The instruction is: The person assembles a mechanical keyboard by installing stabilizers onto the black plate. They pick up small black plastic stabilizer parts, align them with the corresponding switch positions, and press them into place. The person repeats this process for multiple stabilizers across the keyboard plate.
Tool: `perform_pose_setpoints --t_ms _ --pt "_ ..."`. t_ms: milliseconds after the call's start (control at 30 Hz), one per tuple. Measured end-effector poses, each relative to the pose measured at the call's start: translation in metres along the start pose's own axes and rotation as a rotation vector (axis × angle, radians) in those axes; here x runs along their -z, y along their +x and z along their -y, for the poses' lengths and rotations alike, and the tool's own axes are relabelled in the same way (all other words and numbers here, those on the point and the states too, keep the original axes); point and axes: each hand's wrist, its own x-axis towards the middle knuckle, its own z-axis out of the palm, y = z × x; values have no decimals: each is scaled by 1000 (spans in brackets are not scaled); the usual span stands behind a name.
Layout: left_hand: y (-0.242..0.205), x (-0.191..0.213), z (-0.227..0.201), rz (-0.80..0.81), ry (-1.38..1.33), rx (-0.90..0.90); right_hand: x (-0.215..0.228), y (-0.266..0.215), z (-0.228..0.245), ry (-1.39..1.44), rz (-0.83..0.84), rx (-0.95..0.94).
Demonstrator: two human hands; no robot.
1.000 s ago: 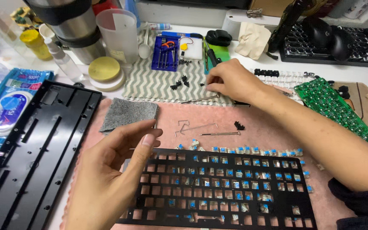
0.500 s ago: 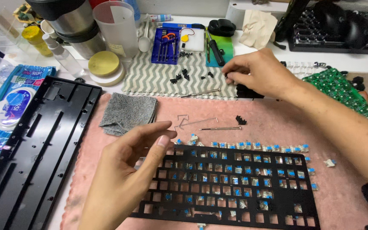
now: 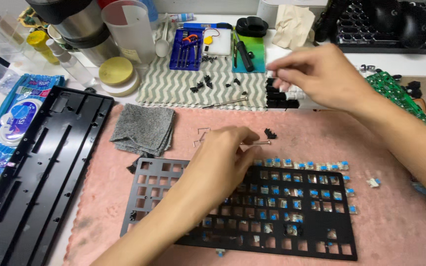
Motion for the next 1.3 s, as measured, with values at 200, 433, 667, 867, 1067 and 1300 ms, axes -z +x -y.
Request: perform_pose_setpoints --t_ms 200,433,667,867,1067,1300 --pt "43 -45 30 -13 136 -76 21 -64 20 -69 142 -542" --pt "68 -69 42 36 207 -144 13 -111 -31 131 133 -529" --pt "72 -66 33 62 99 -101 15 -120 -11 303 67 -584" --pt "74 -69 41 68 141 -124 6 -134 -18 490 -59 -610" --pt "68 -58 29 101 64 -79 -2 -151 -51 630 -110 -557" --pt "70 -62 42 20 -30 -162 -6 -156 -59 709 -102 -540"
